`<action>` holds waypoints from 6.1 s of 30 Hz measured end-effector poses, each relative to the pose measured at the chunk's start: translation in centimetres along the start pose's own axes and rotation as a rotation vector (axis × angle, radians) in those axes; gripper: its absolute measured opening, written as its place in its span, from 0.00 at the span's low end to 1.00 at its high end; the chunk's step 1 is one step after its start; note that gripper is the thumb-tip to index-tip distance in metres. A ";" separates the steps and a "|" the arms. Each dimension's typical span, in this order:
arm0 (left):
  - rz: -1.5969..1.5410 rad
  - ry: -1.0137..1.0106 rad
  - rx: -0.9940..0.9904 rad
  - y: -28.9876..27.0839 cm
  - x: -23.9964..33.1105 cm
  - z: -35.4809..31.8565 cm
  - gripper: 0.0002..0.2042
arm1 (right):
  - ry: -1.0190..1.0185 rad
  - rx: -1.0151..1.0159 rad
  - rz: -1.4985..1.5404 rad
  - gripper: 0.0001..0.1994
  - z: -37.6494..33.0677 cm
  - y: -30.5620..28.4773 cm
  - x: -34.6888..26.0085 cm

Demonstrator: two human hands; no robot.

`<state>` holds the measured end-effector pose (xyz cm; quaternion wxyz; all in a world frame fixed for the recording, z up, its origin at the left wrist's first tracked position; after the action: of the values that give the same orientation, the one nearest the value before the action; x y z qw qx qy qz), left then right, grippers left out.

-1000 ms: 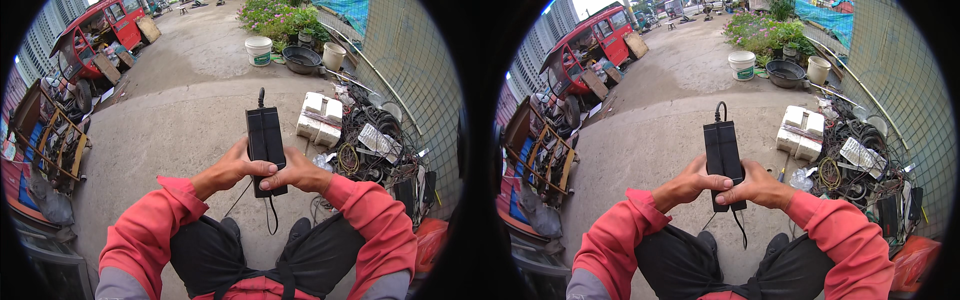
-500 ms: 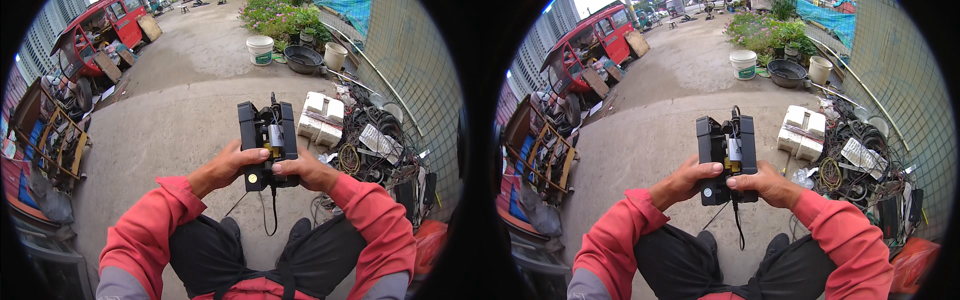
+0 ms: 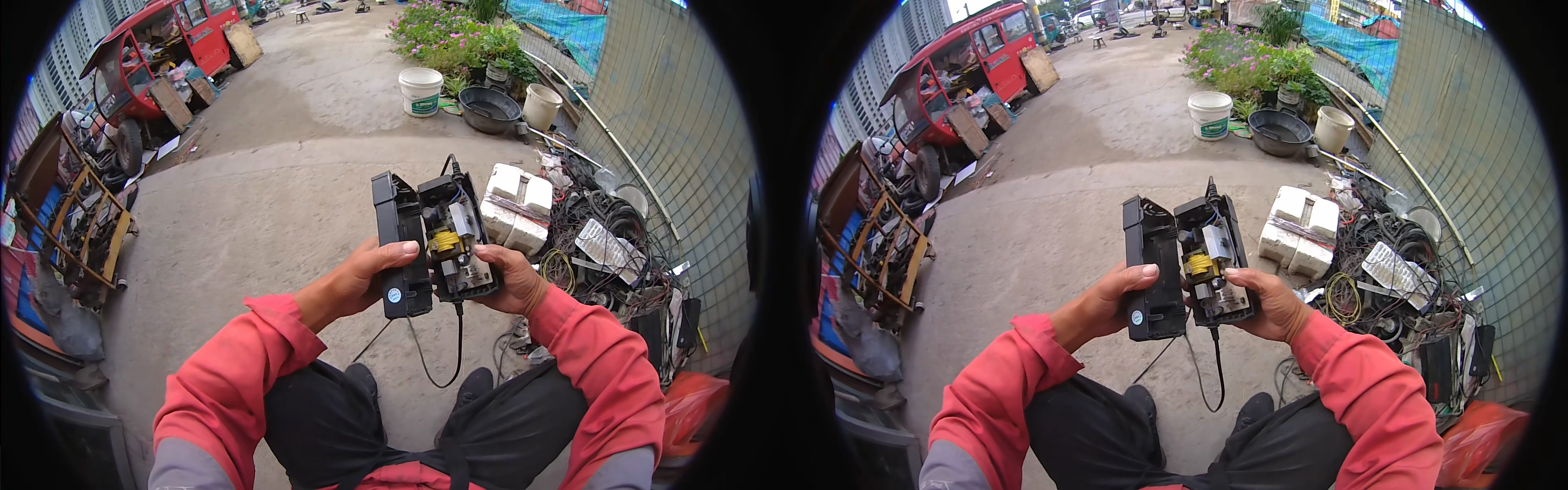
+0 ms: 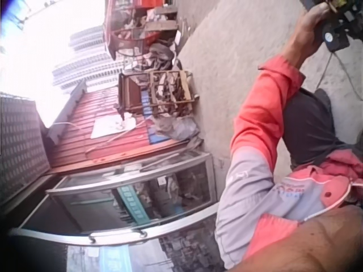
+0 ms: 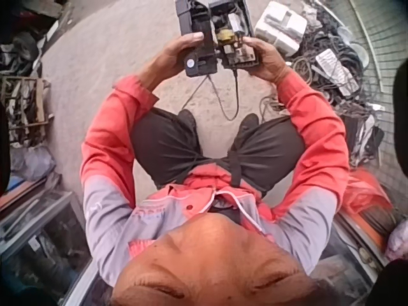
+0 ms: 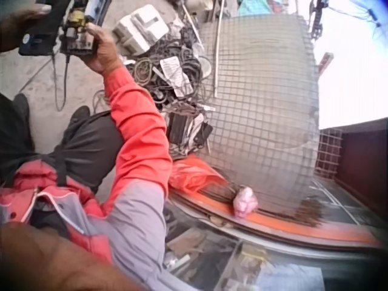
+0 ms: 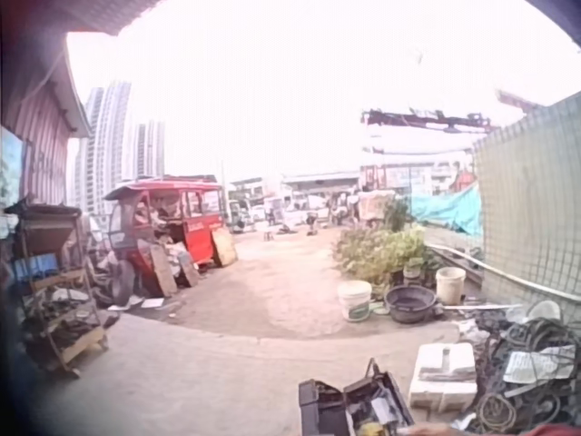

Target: The person uses a screwdriver to pry open a black rectangular electronic device, removes the cover, and inspects the internal components including a circuit board and transformer. The person then sets the device down.

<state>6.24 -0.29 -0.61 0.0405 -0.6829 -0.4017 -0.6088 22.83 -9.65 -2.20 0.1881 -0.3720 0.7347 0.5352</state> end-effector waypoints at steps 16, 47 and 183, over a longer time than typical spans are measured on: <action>-0.201 0.009 0.119 -4.9 2.5 0.6 0.30 | -0.065 0.015 0.066 0.39 -0.2 -3.2 -1.0; -0.319 -0.327 1.149 -41.8 -34.1 -7.0 0.16 | 0.104 0.258 0.143 0.42 -1.7 -9.4 1.7; 0.246 -0.022 0.061 2.4 -3.5 1.1 0.17 | 0.037 0.126 -0.019 0.17 -2.8 -4.6 0.0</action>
<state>8.81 -3.10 -2.90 0.1310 -0.7321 -0.3335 -0.5793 26.68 -12.92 -4.18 0.2028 -0.3763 0.7665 0.4793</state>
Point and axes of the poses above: each hand's wrist, its own z-axis towards the middle knuckle, its own y-axis out of the palm, x = y × z, the point moved 6 cm from there along z, towards the middle knuckle, and after that the axes turned 14 degrees about x, right-handed, at the moved point
